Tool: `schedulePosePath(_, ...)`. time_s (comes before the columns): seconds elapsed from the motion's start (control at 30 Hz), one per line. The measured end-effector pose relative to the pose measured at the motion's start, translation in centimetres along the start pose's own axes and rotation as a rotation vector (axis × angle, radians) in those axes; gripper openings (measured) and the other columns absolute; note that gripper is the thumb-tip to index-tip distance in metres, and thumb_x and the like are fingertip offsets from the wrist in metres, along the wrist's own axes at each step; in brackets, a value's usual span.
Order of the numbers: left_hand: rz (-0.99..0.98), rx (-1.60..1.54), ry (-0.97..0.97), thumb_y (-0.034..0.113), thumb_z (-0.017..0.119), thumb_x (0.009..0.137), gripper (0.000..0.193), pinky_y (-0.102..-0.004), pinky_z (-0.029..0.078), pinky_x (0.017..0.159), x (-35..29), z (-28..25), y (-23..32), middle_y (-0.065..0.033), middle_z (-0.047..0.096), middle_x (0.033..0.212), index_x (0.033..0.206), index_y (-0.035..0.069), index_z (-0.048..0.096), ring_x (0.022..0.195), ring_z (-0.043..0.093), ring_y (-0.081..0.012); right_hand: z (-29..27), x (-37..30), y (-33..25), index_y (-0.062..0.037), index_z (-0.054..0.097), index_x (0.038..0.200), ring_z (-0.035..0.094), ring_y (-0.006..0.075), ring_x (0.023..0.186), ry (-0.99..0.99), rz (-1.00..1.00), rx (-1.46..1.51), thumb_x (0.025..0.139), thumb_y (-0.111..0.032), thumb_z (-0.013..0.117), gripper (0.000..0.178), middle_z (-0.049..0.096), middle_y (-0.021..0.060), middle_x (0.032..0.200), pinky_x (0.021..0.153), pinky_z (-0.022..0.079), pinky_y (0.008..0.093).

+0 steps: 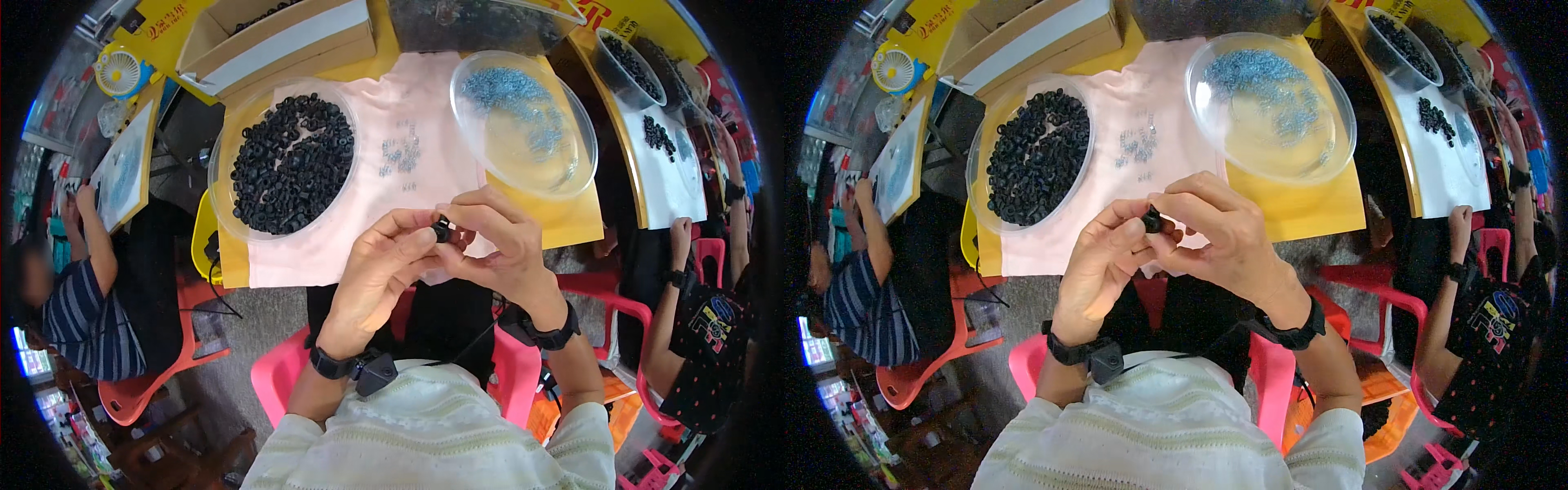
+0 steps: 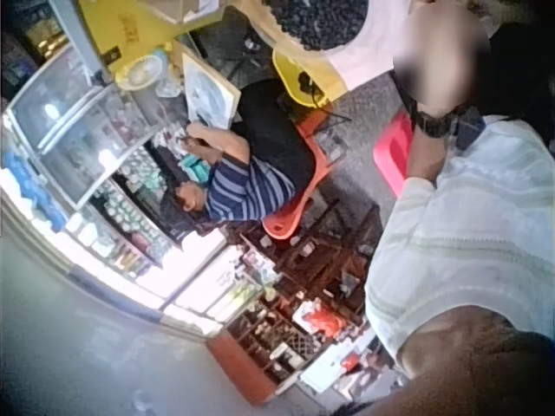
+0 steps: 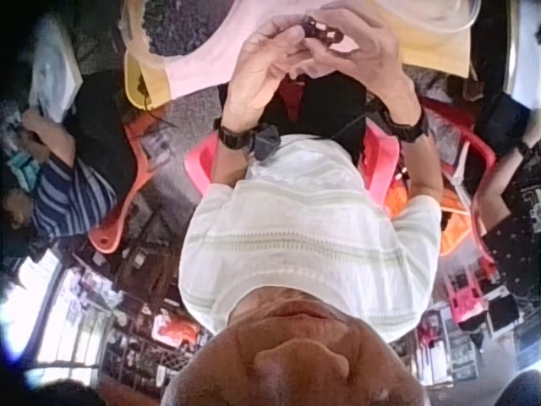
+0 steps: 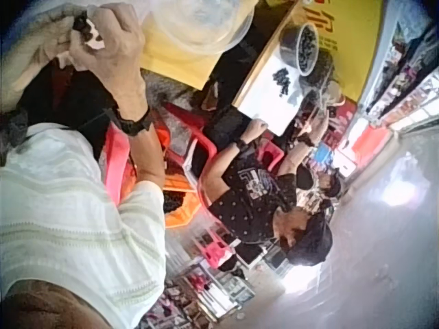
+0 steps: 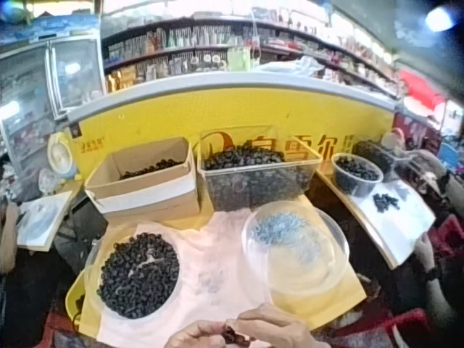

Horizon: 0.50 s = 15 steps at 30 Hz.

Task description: Assembling small plastic components by hand in a production line setting.

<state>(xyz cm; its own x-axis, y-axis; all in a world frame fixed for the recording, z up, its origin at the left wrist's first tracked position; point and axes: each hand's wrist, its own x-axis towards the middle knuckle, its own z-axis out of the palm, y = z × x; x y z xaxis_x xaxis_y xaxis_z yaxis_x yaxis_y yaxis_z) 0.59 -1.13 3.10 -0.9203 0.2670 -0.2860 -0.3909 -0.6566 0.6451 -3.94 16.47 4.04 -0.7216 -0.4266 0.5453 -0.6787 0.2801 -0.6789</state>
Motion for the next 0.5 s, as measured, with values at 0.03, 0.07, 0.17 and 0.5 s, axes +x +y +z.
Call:
schedulePosePath(0.03,-0.004,-0.032,-0.018,0.014,0.06,0.095,0.027,-0.0379,0.054,0.092,0.0,-0.5,-0.2,-0.0168,0.066,0.109,0.116,-0.003,0.056,0.103,0.066,-0.0273,-0.2,0.2,-0.3,-0.0011,0.066,0.1,0.062,0.0172,0.068,0.0,-0.006,-0.014,0.067,-0.001,0.077,0.034,0.062,0.0086,0.09,0.058,0.053,0.0271)
schedulePosePath(0.07,0.017,-0.022,-0.029,0.012,0.06,0.095,0.024,-0.0356,0.054,0.088,0.0,-0.1,0.0,-0.0165,0.067,0.106,0.114,-0.003,0.058,0.099,0.067,-0.0249,-0.5,0.4,-0.5,-0.0012,0.066,0.1,0.062,0.0177,0.069,0.0,-0.012,-0.028,0.067,-0.001,0.077,0.035,0.062,0.0086,0.09,0.058,0.053,0.0273)
schedulePosePath(0.17,0.053,-0.002,-0.049,0.009,0.06,0.095,0.018,-0.0308,0.056,0.08,-0.3,0.6,0.2,-0.0159,0.068,0.099,0.108,-0.002,0.061,0.092,0.068,-0.0202,-0.7,0.5,-0.8,-0.0017,0.066,0.1,0.061,0.0202,0.071,-0.024,-0.104,-0.035,0.064,-0.002,0.079,0.039,0.061,0.0085,0.089,0.059,0.052,0.0291)
schedulePosePath(0.5,0.129,-0.128,-0.103,0.003,0.06,0.092,0.006,-0.0331,0.053,0.084,-0.8,0.2,-0.7,-0.0139,0.068,0.095,0.096,0.0,0.062,0.09,0.068,-0.0216,-0.3,-0.1,-2.1,-0.0031,0.063,0.103,0.061,0.0227,0.074,-0.079,-0.121,-0.106,0.063,-0.007,0.08,0.044,0.061,0.0079,0.087,0.06,0.051,0.032)
